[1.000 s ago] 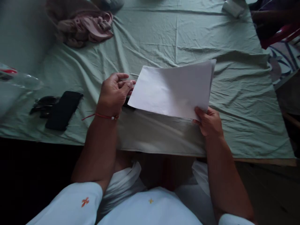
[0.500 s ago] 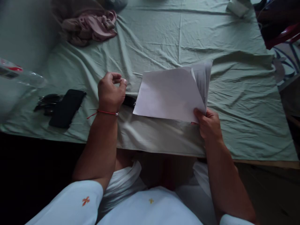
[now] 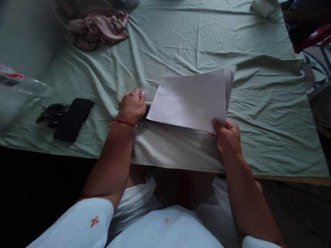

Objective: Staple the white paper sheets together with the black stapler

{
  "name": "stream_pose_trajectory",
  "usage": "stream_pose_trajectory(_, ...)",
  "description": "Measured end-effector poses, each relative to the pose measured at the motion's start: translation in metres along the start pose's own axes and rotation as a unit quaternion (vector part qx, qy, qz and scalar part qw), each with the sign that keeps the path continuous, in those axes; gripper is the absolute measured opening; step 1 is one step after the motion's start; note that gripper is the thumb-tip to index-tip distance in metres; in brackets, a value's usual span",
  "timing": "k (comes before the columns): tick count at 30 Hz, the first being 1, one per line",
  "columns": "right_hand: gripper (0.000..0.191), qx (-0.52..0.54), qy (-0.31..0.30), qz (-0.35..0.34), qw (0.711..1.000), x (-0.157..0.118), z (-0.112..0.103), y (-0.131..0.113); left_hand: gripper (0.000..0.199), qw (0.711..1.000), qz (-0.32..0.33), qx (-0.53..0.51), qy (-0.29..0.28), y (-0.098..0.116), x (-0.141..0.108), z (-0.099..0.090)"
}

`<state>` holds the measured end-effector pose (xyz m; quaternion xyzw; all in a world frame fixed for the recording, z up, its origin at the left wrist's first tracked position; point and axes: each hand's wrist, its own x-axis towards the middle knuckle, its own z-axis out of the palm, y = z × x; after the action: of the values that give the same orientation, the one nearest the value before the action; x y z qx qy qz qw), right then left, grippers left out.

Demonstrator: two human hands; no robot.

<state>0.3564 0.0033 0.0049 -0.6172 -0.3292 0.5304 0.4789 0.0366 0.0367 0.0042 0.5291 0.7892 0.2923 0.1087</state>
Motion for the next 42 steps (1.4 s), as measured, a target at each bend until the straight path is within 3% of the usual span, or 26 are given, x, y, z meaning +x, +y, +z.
stream_pose_trajectory(8, 0.043, -0.006, -0.008, -0.005, 1.0, -0.001, 0.0, -0.001, 0.019, 1.0, 0.012, 0.0, -0.012, -0.005, -0.002, 0.004)
stream_pose_trajectory(14, 0.044, 0.002, -0.001, 0.002, 1.0, 0.003, 0.0, 0.0, 0.047, 0.996, 0.068, 0.044, -0.037, -0.003, -0.015, 0.001)
stream_pose_trajectory(18, 0.044, 0.012, -0.012, -0.016, 1.0, 0.004, 0.002, 0.003, 0.053, 0.992, 0.038, 0.099, -0.065, 0.007, -0.02, -0.003)
stream_pose_trajectory(22, 0.034, 0.014, -0.022, -0.074, 0.997, 0.002, 0.001, 0.006, 0.047, 0.994, 0.009, 0.097, -0.045, 0.013, -0.013, -0.003)
stream_pose_trajectory(25, 0.034, 0.021, -0.015, -0.092, 0.995, 0.003, -0.005, 0.005, 0.035, 0.998, -0.013, 0.053, -0.018, 0.013, -0.004, -0.007)
stream_pose_trajectory(28, 0.039, 0.07, 0.01, -0.068, 0.995, 0.008, -0.013, 0.001, 0.023, 0.998, 0.002, -0.051, 0.024, 0.013, 0.001, -0.012)
stream_pose_trajectory(33, 0.051, 0.128, 0.079, -0.017, 0.989, 0.009, -0.02, -0.014, 0.036, 0.952, 0.085, -0.29, 0.051, 0.019, 0.0, -0.013)
stream_pose_trajectory(35, 0.053, 0.132, 0.089, -0.011, 0.987, 0.008, -0.022, -0.019, 0.046, 0.932, 0.095, -0.349, 0.034, 0.023, 0.0, -0.008)
stream_pose_trajectory(37, 0.054, 0.137, 0.096, -0.015, 0.986, 0.006, -0.025, -0.02, 0.052, 0.913, 0.093, -0.398, -0.018, 0.028, -0.001, -0.003)
stream_pose_trajectory(40, 0.054, 0.129, 0.095, -0.03, 0.987, 0.008, -0.031, -0.017, 0.044, 0.877, 0.088, -0.449, -0.146, 0.037, -0.007, -0.002)
stream_pose_trajectory(42, 0.05, 0.123, 0.09, -0.065, 0.986, 0.011, -0.036, -0.014, 0.034, 0.866, 0.083, -0.454, -0.194, 0.043, -0.011, -0.005)
